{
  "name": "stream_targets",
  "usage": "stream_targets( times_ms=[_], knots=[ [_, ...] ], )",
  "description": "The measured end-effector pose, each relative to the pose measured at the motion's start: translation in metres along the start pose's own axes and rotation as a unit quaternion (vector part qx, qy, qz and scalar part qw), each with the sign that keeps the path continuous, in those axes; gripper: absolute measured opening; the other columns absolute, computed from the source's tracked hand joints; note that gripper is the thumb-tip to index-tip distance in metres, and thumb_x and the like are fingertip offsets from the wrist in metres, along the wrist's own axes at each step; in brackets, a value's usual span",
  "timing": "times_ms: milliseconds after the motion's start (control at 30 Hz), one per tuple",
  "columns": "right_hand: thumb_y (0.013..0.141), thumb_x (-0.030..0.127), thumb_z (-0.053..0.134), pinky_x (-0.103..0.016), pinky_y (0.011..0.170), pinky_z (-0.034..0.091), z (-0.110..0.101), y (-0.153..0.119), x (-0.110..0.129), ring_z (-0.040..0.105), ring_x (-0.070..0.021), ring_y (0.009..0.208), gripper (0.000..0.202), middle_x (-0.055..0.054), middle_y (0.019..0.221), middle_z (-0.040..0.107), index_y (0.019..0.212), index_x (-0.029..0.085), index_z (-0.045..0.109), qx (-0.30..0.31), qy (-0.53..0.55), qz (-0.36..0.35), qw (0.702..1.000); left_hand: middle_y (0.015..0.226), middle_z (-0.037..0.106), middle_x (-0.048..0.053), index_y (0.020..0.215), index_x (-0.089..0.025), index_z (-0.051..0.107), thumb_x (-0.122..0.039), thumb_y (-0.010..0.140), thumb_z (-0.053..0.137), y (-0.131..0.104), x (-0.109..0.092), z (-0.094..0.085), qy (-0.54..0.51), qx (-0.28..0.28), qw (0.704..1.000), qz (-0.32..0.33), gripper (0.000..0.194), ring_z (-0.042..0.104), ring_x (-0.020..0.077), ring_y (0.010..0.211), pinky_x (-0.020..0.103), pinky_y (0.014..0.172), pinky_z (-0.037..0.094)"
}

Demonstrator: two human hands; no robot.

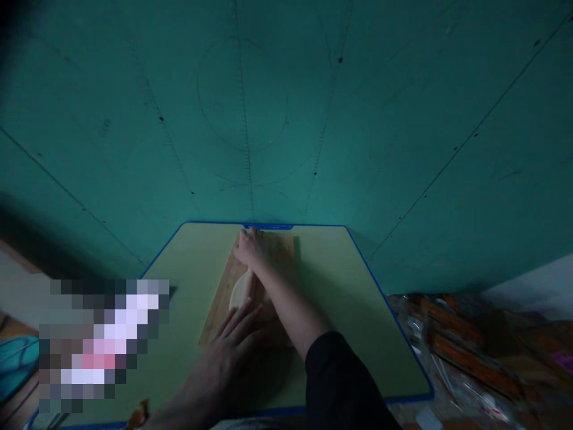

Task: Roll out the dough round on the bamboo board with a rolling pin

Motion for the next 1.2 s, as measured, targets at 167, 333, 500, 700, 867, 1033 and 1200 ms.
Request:
stream_targets(
  times_ms=[167, 333, 500, 700, 867, 1033, 1200],
  knots=[
    [0.093, 0.034, 0.051, -0.044, 0.105, 0.042, -0.001, -0.001, -0.011, 0.054, -0.0298, 0.126, 0.035, -0.015, 0.133, 0.059, 0.124, 0.02, 0.059, 0.018, 0.004, 0.014, 1.0, 0.157, 0.046, 0.005, 0.138, -0.03, 0.055, -0.009, 0.089, 0.051, 0.006, -0.008, -0.002, -0.085, 0.01, 0.996, 0.034, 0.054, 0.014, 0.0338, 0.156, 0.07, 0.118, 0.03],
    [0.093, 0.035, 0.05, -0.047, 0.105, 0.042, -0.001, -0.002, -0.012, 0.053, -0.0323, 0.128, 0.038, -0.017, 0.135, 0.058, 0.125, 0.018, 0.059, 0.034, 0.016, 0.008, 0.999, 0.157, 0.047, 0.005, 0.143, -0.031, 0.054, -0.01, 0.09, 0.049, 0.008, -0.013, -0.01, -0.124, 0.007, 0.992, 0.03, 0.057, 0.01, 0.034, 0.157, 0.07, 0.121, 0.02],
    [0.094, 0.033, 0.048, -0.046, 0.106, 0.042, 0.003, -0.001, -0.019, 0.054, -0.0298, 0.126, 0.035, -0.014, 0.134, 0.058, 0.125, 0.02, 0.059, 0.032, 0.026, 0.009, 0.999, 0.153, 0.051, 0.006, 0.134, -0.028, 0.06, -0.013, 0.09, 0.052, 0.008, -0.012, -0.002, -0.139, 0.021, 0.989, 0.04, 0.048, 0.012, 0.0333, 0.156, 0.069, 0.122, 0.015],
    [0.092, 0.028, 0.05, -0.044, 0.108, 0.041, 0.004, -0.001, -0.03, 0.052, -0.0278, 0.13, 0.039, -0.013, 0.137, 0.058, 0.13, 0.02, 0.058, 0.047, 0.055, 0.003, 0.997, 0.14, 0.062, 0.003, 0.12, -0.03, 0.067, -0.02, 0.088, 0.06, 0.011, -0.011, 0.018, -0.126, -0.022, 0.989, 0.072, 0.035, 0.021, 0.0334, 0.154, 0.069, 0.123, 0.001],
    [0.092, 0.028, 0.051, -0.038, 0.111, 0.038, 0.006, -0.001, -0.043, 0.05, -0.0252, 0.133, 0.045, -0.012, 0.139, 0.056, 0.135, 0.019, 0.057, 0.053, 0.078, 0.001, 0.996, 0.132, 0.067, 0.0, 0.121, -0.03, 0.064, -0.016, 0.086, 0.057, 0.025, -0.027, -0.001, -0.149, 0.037, 0.987, 0.04, 0.038, 0.036, 0.0284, 0.148, 0.061, 0.125, -0.008],
    [0.093, 0.031, 0.05, -0.038, 0.114, 0.034, 0.008, -0.004, -0.061, 0.047, -0.0245, 0.137, 0.05, -0.011, 0.146, 0.053, 0.142, 0.021, 0.053, 0.061, 0.053, 0.017, 0.997, 0.127, 0.069, 0.003, 0.114, -0.027, 0.066, -0.02, 0.085, 0.059, 0.032, -0.039, -0.009, -0.155, 0.038, 0.987, 0.012, 0.031, 0.043, 0.0274, 0.143, 0.06, 0.126, -0.006],
    [0.096, 0.032, 0.045, -0.038, 0.114, 0.033, 0.003, -0.01, -0.064, 0.046, -0.0251, 0.138, 0.051, -0.012, 0.149, 0.051, 0.145, 0.02, 0.05, 0.059, 0.008, 0.042, 0.997, 0.128, 0.069, 0.005, 0.112, -0.025, 0.068, -0.032, 0.09, 0.062, 0.033, -0.042, 0.0, -0.147, 0.032, 0.988, 0.02, 0.023, 0.046, 0.028, 0.141, 0.059, 0.126, -0.004]
  ],
)
Point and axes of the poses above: each hand's wrist, its own y-axis towards the middle knuckle, its own z-axis out of the palm, x = y × z, the point moved 3 cm from there along y, towards the middle knuckle
